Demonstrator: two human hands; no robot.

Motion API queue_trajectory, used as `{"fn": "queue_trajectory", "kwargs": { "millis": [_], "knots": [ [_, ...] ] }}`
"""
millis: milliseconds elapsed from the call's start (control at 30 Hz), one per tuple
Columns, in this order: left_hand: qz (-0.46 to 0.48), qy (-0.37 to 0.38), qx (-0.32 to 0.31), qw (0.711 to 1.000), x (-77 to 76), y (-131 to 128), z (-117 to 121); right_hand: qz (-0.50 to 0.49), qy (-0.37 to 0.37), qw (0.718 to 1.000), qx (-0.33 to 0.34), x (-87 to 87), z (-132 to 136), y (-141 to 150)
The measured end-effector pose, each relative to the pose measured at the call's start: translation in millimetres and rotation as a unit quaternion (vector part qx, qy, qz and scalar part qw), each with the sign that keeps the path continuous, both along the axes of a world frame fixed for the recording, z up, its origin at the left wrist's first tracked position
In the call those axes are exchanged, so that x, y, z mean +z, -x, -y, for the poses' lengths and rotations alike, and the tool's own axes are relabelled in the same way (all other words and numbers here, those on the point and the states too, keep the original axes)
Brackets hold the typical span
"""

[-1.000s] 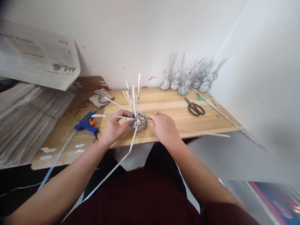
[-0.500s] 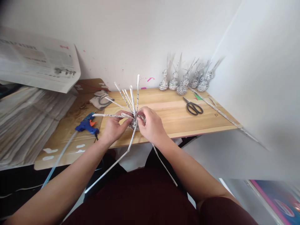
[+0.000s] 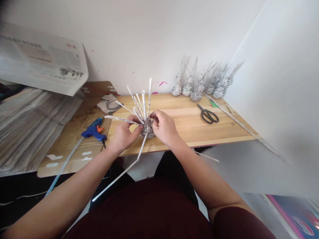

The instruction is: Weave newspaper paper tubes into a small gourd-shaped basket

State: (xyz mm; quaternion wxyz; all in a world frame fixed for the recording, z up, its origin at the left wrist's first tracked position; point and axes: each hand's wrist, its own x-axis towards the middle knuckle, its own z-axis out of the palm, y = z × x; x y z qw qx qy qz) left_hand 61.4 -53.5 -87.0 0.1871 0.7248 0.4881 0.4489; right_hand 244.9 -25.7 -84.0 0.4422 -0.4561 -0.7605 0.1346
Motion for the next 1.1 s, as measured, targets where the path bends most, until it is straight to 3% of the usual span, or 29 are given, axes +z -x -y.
{"fn": "queue_trajectory", "kwargs": {
  "millis": [200,367,633,867,1100],
  "knots": [
    [-0.029,0.000,0.015,0.999,3.7,0.1,2.2,0.004,-0.050,0.999,-0.011,-5.1,-4.1,-2.2],
    [-0.015,0.008,0.014,1.000,4.4,1.2,3.9,-0.003,-0.027,1.000,0.007,-1.6,-5.7,-1.9],
    [0.006,0.025,0.021,0.999,3.6,-1.7,1.6,0.098,-0.032,0.994,-0.044,4.9,-9.9,-1.0],
    [-0.035,-0.010,0.031,0.999,-0.5,-3.3,0.5,-0.018,0.009,1.000,-0.022,-8.1,-6.9,-3.8],
    [-0.079,-0.058,0.021,0.995,-3.3,-6.0,0.7,-0.050,0.056,0.997,-0.030,-2.5,-13.0,3.0]
  ]
}}
